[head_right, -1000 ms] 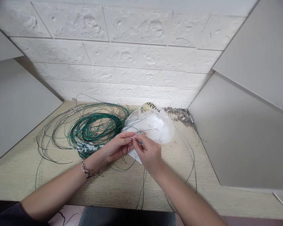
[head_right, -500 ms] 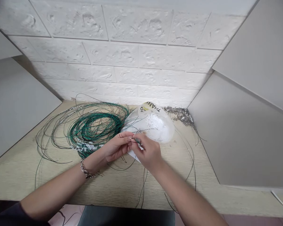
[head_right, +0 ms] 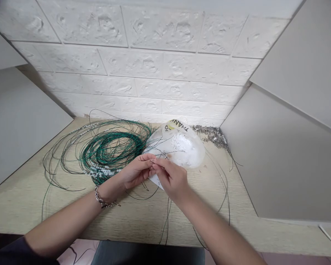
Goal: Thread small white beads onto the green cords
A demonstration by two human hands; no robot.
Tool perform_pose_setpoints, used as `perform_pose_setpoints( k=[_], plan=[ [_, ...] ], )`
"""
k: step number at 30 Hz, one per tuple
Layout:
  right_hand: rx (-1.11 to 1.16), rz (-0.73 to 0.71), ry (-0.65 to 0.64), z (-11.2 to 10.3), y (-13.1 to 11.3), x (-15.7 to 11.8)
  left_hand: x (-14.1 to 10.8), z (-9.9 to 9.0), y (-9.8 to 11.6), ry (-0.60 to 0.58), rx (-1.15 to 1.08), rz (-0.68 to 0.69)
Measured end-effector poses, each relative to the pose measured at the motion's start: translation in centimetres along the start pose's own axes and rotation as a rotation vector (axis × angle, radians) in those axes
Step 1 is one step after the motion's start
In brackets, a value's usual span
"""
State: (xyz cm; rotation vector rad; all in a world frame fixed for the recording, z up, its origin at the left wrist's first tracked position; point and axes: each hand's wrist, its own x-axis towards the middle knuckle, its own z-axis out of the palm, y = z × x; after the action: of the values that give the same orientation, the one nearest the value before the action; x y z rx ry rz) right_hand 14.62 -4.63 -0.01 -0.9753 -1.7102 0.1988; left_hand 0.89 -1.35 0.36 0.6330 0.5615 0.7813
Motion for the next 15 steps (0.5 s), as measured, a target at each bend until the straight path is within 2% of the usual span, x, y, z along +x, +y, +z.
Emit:
perform_pose_setpoints(
  k=[7,15],
  plan=[
    [-0.029,0.161,0.098,-0.07,-0.40,0.11,0.13,0.12,-0.18,0.001,-0.016,0.042],
    [-0.027,0.224,0.088,-0.09,-0.48,0.06,0.34,-0.18,-0.31,0.035,0.017,0.054]
  ],
)
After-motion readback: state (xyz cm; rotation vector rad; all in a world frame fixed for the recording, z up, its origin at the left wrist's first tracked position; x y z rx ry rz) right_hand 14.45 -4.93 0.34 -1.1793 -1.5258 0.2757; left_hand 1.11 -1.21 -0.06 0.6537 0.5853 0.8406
